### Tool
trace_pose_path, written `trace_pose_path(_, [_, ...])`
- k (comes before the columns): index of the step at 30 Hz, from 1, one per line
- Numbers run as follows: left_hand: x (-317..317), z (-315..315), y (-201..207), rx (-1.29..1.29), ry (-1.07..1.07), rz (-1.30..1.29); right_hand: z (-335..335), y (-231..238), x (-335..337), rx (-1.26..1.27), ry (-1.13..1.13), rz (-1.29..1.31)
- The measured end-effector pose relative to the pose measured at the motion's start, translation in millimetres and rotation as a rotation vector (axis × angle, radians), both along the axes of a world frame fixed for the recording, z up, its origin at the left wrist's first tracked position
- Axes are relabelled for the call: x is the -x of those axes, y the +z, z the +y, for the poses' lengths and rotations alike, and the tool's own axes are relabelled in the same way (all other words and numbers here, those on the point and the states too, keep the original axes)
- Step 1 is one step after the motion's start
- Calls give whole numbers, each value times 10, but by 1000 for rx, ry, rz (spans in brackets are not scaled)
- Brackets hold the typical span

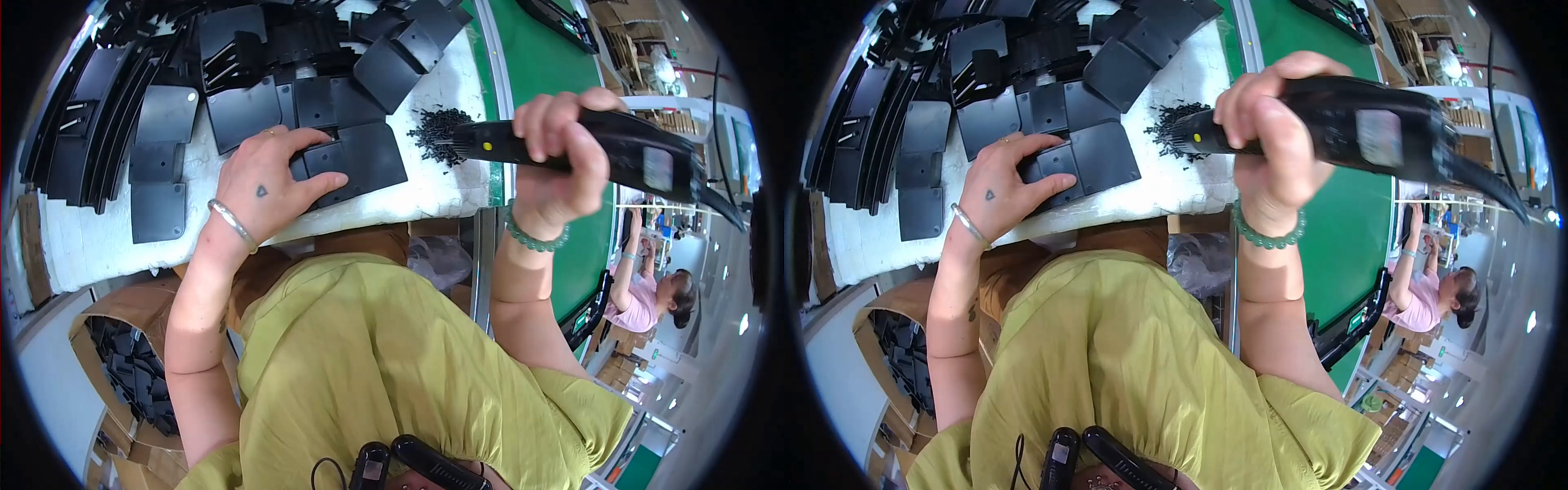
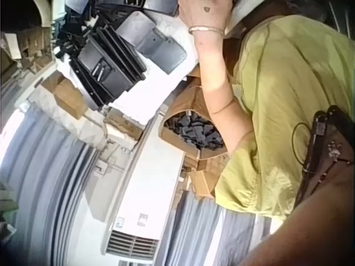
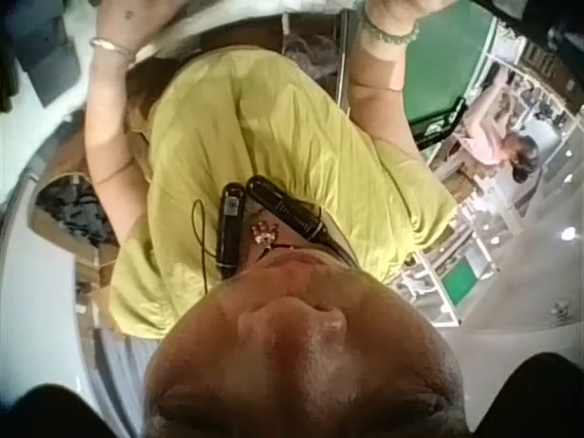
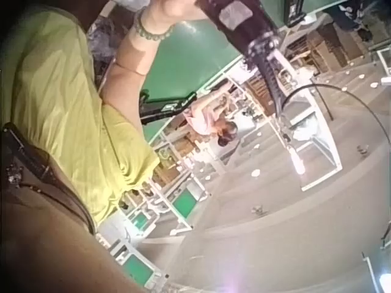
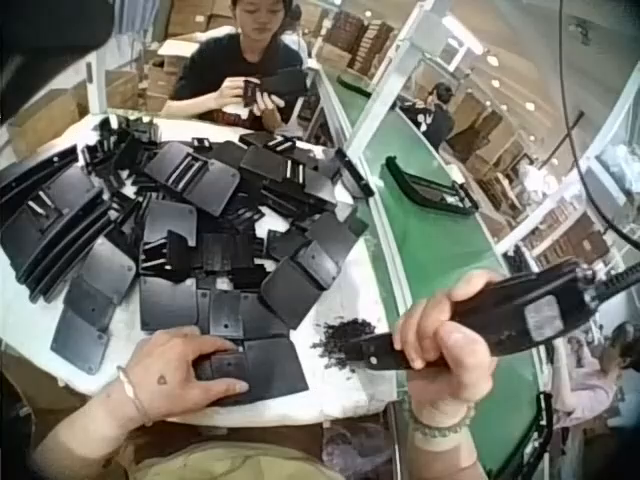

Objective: Use an electric screwdriver to assemble small black plastic housing components by picking and driving screws.

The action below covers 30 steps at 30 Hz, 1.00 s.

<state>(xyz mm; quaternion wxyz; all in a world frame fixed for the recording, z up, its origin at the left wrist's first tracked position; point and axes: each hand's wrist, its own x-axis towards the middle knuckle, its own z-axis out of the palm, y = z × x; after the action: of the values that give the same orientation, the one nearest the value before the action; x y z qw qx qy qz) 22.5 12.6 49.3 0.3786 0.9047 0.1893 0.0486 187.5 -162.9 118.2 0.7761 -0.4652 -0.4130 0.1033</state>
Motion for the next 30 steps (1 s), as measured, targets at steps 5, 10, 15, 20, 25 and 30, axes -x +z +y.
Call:
trace_pose_path(5, [44,-45,0,-218,23,-123,19,-240,-39,-14,-51,84])
trace_pose_path(10, [2,-68,217,-351,168,-334,123,-329,-112,-45,-49,115])
trace_pose_path(15, [-141,-117,207,-267,60,-484,164,-339,-145,-19,-39,140])
trace_pose_path(20, [-415,-159,127,-211,-118,-476,74,-173,-152,-167,57,137])
trace_pose_path(25, [-776,-253,16,-206,-220,-469,-54,13,-115,-238,61,101])
trace_pose_path(30, [-826,-252,79,-220,-257,-577,-165,81,-183,-286,146,73])
